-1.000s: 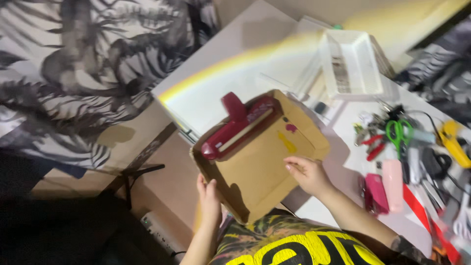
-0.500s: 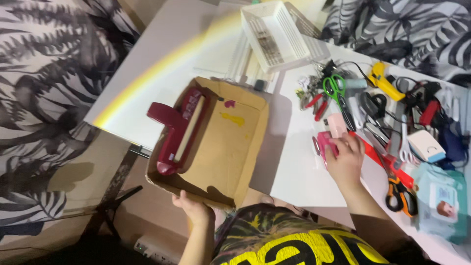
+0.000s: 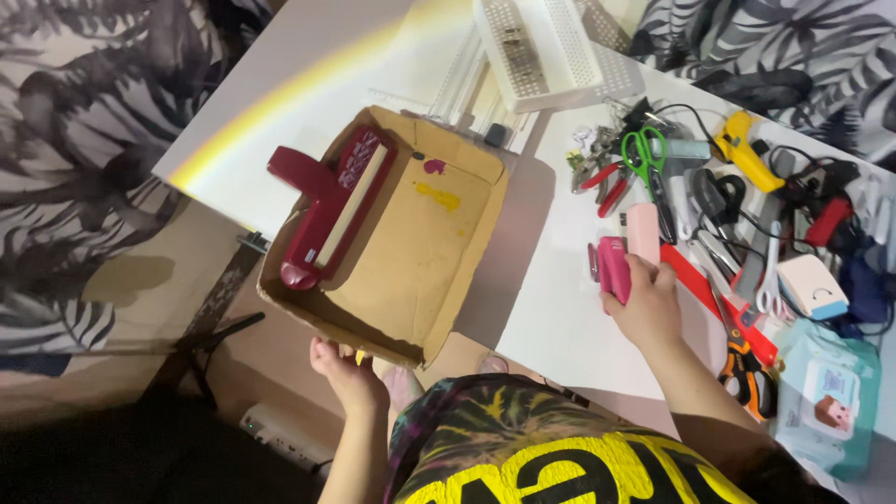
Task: The person organizes various craft supplies into a cardboard box. They place a red hole punch, two staplers, two pairs of scissors, and a paper cutter into the box. Finally, they pick up a hot glue gun, wrap its cord, and place it on the table.
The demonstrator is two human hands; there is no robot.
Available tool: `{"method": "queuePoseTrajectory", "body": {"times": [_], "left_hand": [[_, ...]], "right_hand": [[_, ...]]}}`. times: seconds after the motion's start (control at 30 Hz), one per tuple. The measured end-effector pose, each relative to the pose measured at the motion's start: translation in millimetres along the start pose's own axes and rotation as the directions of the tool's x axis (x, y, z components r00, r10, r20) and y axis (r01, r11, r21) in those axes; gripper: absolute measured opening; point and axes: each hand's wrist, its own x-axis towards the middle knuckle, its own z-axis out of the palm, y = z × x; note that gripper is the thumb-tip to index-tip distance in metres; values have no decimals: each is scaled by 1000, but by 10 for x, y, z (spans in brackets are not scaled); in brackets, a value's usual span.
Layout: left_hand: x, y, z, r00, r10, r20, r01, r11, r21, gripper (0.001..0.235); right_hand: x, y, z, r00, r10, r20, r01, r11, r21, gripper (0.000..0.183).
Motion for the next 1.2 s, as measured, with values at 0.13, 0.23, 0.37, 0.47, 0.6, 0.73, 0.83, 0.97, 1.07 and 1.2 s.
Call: {"method": "queuePoseTrajectory", "body": {"times": [0.13, 0.23, 0.37, 0.47, 0.6, 0.73, 0.83, 0.97, 1.07, 1.2], "left_hand": [[-92, -262, -173, 989, 148, 13, -149, 983, 112, 57], [-82, -514, -293, 942, 286, 178, -327, 900, 289, 63], [-238, -564, -299, 907, 372, 196, -419, 839, 347, 65], [-403, -495, -370, 799, 528, 287, -601, 706, 376, 67], [-765, -180, -260, 574, 681, 454, -816, 524, 245, 67], [-983, 51, -143, 465, 519, 718, -769, 638, 37, 71], [-1125, 213, -119, 253, 95, 963, -619, 781, 85, 93], [-953, -14, -226, 540, 225, 811, -422, 906, 29, 76], [-942, 157, -293, 743, 137, 656, -303, 942, 146, 72], [-851, 243, -380, 784, 9, 621, -106, 987, 119, 73]], "right_hand": [[-32, -84, -145, 999, -25, 32, 22, 996, 84, 68], [-40, -96, -194, 999, -10, 34, 3, 983, 183, 55], [-23, -234, -171, 987, 149, 57, -147, 705, 694, 29], [-108, -414, -208, 959, 203, 196, -257, 348, 902, 27], [-153, -525, -153, 977, -148, 154, -114, 247, 962, 30], [-362, -992, -260, 901, -386, 200, -39, 387, 921, 49], [-543, -1346, -267, 756, -621, 207, 166, 487, 857, 44], [-677, -1533, -154, 628, -698, 344, 355, 650, 672, 58], [-636, -1596, -66, 462, -825, 325, 497, 544, 676, 63], [-601, -1892, -270, 206, -950, 235, 516, 309, 799, 40]]}}
